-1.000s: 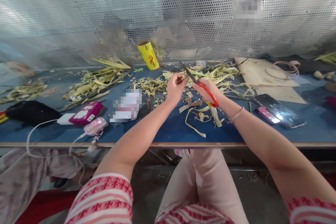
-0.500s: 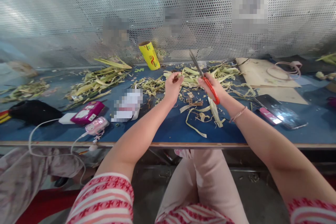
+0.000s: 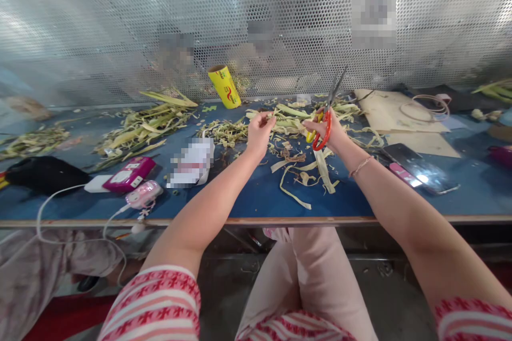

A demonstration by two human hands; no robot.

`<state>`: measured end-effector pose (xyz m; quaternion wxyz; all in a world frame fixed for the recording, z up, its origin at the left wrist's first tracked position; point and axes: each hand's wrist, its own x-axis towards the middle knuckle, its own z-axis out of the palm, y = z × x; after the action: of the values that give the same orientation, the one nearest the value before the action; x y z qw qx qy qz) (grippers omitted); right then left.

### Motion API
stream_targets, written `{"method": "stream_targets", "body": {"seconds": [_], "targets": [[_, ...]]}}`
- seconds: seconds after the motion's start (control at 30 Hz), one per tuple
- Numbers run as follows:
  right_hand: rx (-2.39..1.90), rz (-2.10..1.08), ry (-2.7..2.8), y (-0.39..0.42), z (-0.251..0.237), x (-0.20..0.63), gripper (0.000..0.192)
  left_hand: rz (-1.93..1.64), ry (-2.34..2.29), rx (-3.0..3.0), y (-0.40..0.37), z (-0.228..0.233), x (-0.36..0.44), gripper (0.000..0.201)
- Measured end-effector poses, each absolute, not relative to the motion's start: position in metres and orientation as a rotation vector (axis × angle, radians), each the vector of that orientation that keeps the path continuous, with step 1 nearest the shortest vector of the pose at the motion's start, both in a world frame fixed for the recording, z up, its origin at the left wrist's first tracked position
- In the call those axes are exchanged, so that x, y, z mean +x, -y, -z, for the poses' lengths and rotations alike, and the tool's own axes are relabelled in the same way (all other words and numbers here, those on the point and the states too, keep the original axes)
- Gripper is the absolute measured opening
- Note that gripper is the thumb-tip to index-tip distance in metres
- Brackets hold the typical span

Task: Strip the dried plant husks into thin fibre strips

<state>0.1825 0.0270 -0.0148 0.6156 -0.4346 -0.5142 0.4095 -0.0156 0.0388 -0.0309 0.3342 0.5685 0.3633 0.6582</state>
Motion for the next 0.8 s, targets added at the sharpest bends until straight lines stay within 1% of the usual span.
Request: {"method": "stream_targets", "body": {"seconds": [0.23,0.37,0.53,0.6,0.7,0.8], "targets": [[-1.013,-0.915,1.149,-0.033,0.016,0.185,0.057,-1.708,-0.887,1.332,-0.029,0.023,-0.012,0.011],[-1.070,-0.817,1.149,-0.042,0.016,0.198,0.050,-1.754,-0.920,1.229,-0.034,0.021,-0.017,0.008],[-1.233,-0.724,1.111,-0.046,0.011,0.214,0.047,-1.768,-0.884,1.022,-0.034,0.013,-0.018,0.015],[-1.378,-0.627,1.180,-0.044,0.009,0.220,0.042,-1.749,-0.851,0.924,-0.032,0.009,-0.017,0.016],[-1.588,-0.385,1.449,-0.037,0.006,0.229,0.032,-1.699,-0.807,0.799,-0.029,0.006,-0.018,0.018],[-1.720,-0.164,1.713,-0.026,0.001,0.231,0.034,-1.663,-0.789,0.719,-0.028,0.004,-0.020,0.020]]}}
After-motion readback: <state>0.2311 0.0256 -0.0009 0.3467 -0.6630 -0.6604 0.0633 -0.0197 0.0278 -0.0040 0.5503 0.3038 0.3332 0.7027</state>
